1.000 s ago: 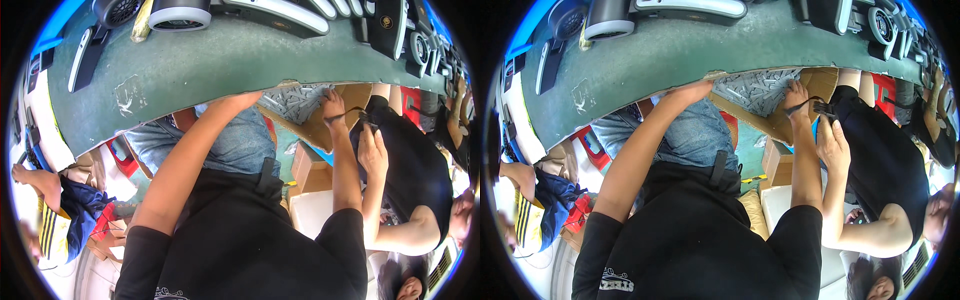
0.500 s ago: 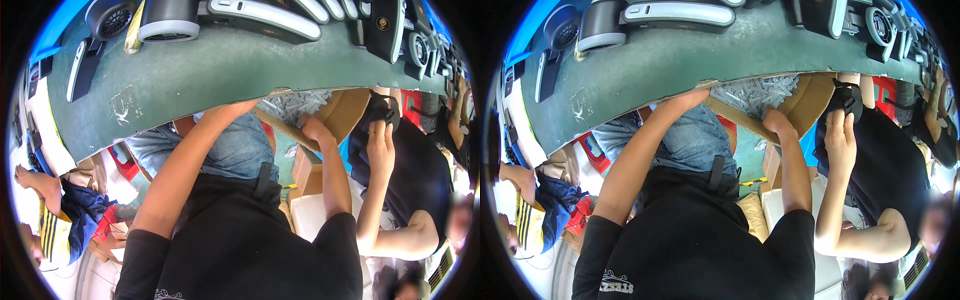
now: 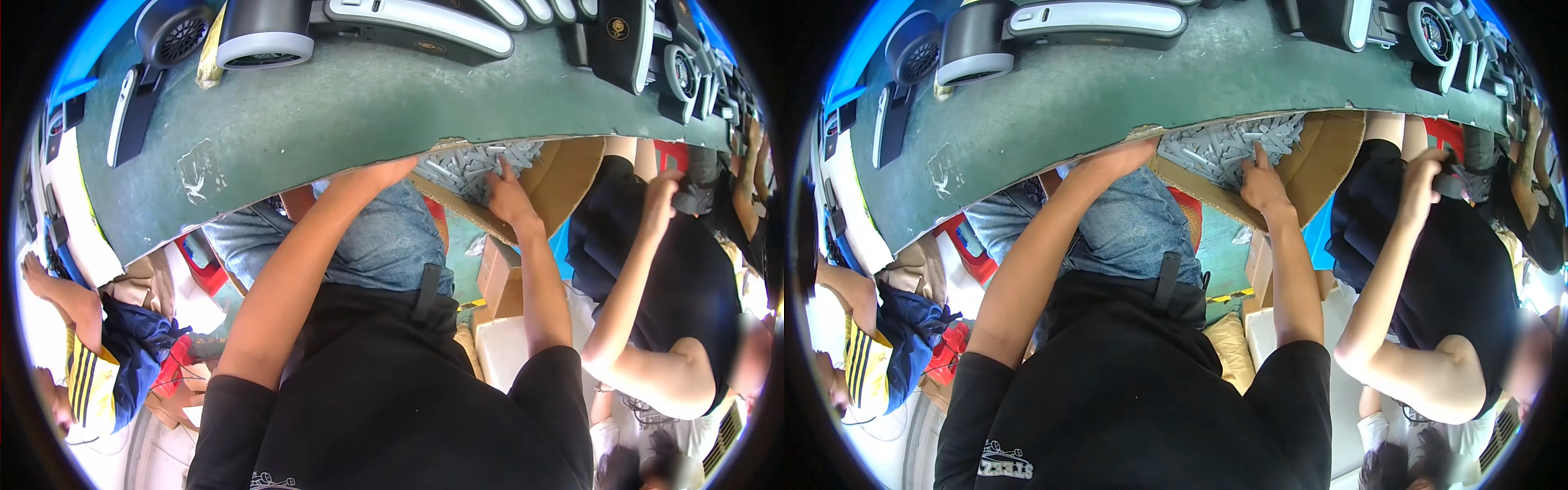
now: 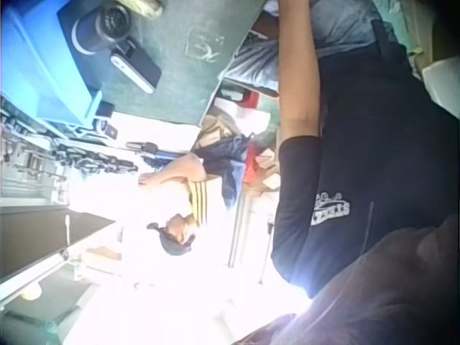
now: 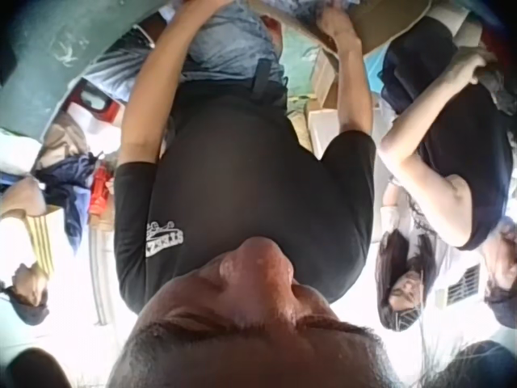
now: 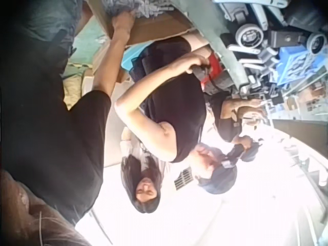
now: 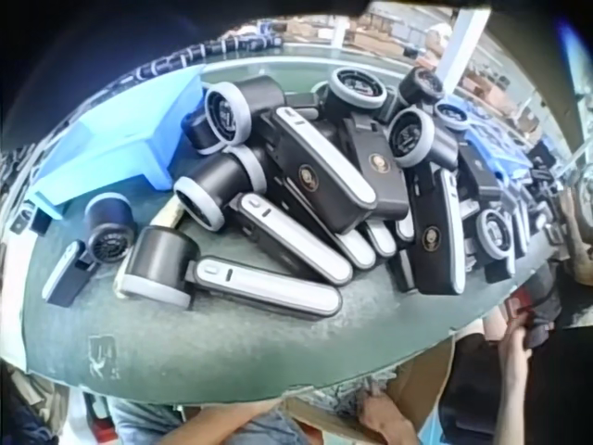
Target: The person places handheld electronic devices into a plastic tray, attaches plastic strip covers onto the device handles by hand, and taps them into place using a small mallet.
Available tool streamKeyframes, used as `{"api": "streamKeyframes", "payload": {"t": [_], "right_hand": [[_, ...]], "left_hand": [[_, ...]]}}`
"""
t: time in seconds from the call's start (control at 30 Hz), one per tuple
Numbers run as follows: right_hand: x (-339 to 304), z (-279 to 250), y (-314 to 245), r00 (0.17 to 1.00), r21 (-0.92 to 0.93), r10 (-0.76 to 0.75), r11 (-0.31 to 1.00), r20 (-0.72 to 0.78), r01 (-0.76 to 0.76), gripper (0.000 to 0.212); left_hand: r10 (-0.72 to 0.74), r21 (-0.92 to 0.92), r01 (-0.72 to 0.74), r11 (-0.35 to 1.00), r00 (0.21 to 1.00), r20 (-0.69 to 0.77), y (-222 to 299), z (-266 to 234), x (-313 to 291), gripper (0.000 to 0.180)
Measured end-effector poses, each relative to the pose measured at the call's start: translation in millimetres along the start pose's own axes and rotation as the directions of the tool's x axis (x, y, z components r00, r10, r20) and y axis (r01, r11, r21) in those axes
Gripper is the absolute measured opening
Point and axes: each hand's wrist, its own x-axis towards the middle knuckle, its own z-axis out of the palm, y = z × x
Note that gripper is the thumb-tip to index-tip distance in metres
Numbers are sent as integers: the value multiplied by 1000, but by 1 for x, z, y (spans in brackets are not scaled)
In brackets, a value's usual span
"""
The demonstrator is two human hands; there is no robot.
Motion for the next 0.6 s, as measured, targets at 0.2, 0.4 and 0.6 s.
{"api": "streamKeyframes", "payload": {"t": [0.2, 0.4, 0.6], "right_hand": [[22, -5, -5, 996, -228, 14, 973, -91, -35, 55], [39, 4, -4, 993, -258, 64, 962, -104, -89, 58], [40, -13, -7, 959, 29, 118, 993, -257, -114, 48]], "left_hand": [[-40, -14, 42, 999, 991, 128, 9, -8, 5, 29], [-19, -34, 21, 999, 999, 51, 9, -3, 4, 28], [3, -68, -1, 998, 1000, 29, 8, -7, 3, 26]]}}
